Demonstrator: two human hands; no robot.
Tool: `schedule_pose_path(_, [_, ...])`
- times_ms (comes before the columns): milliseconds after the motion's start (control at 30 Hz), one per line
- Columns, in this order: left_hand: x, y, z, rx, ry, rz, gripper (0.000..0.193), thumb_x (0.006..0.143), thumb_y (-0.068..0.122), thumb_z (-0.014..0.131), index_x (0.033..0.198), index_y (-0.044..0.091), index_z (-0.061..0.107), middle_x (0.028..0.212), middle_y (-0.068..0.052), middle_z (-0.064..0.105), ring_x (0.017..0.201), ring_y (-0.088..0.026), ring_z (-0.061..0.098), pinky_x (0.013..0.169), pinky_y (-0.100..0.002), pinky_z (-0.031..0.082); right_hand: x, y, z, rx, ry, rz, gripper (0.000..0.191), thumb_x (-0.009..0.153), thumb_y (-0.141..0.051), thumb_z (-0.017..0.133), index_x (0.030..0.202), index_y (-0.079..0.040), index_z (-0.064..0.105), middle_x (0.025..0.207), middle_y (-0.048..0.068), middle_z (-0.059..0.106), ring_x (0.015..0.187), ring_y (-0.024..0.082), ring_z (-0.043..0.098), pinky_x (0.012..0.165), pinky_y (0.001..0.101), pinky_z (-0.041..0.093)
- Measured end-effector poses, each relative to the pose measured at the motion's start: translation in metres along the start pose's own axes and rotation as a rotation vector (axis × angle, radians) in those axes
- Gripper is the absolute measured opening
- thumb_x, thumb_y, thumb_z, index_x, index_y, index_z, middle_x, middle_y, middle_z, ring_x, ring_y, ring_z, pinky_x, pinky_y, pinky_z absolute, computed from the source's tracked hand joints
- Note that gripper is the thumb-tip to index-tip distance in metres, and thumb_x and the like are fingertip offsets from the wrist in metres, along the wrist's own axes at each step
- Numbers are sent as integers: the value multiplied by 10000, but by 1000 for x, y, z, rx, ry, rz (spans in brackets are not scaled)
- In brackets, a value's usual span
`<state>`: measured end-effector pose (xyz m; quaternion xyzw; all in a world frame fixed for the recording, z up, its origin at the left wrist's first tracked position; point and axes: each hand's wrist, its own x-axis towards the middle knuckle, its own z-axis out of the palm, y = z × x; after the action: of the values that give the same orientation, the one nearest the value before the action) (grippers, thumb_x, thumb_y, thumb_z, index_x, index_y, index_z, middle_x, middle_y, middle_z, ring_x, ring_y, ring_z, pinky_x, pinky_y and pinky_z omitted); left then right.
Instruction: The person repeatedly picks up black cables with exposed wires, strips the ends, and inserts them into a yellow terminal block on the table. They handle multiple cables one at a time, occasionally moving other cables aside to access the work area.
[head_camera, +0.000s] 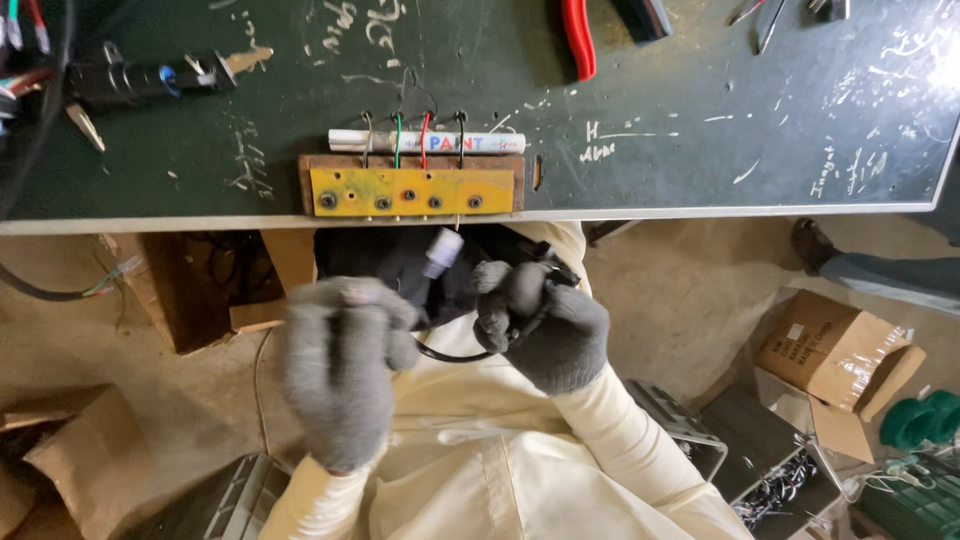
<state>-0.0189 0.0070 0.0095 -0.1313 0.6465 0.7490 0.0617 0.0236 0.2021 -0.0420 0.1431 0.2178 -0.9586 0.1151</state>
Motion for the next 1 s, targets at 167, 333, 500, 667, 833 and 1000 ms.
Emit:
schedule_pose_path(167, [-1,3,-5,-227,61,-59,117,1053,-21,548,1134,63,549,859,-128,668,586,-86,541,486,-237,461,1,-11,-2,-279,-95,135,201,961,-274,653,986,-83,709,1168,247,677,937,282,677,841,381,554])
schedule_pose_path(333, [-7,-9,-1,-45,-158,-15,92,1048,-14,534,1115,48,538,860,-113,704,583,-72,554,530,-228,485,3,-7,10,-476,111,172,422,937,-317,724,1290,-98,645,1203,88,712,875,147,697,720,268,585])
schedule_pose_path(500, [-12,-19,-1,57,-153,-91,34,1040,9,578,1074,17,576,831,-114,682,582,-75,573,533,-240,492,14,0,12,-450,131,158,282,1005,-213,706,1132,38,691,960,128,720,729,170,684,639,273,568])
schedule_pose_path(667, [-9,-20,0,84,-188,37,39,1079,61,565,1098,29,574,929,-83,731,665,-60,594,624,-220,511,26,12,17,-586,389,155,251,999,-200,674,1081,32,725,781,79,713,575,112,621,514,229,489])
schedule_pose_path(833, [0,-22,4,236,-153,15,48,1056,47,593,1073,12,621,1005,-93,717,727,-93,644,674,-250,548,40,18,22,-630,405,43,212,996,-162,671,1094,16,731,757,49,700,587,98,632,529,229,502])
schedule_pose_path(1000, [3,-27,5,178,-119,-21,37,1033,36,615,1068,23,611,997,-85,721,726,-90,648,665,-251,563,45,19,28,-624,470,28,204,988,-151,677,1067,25,742,738,51,710,568,99,627,509,229,494])
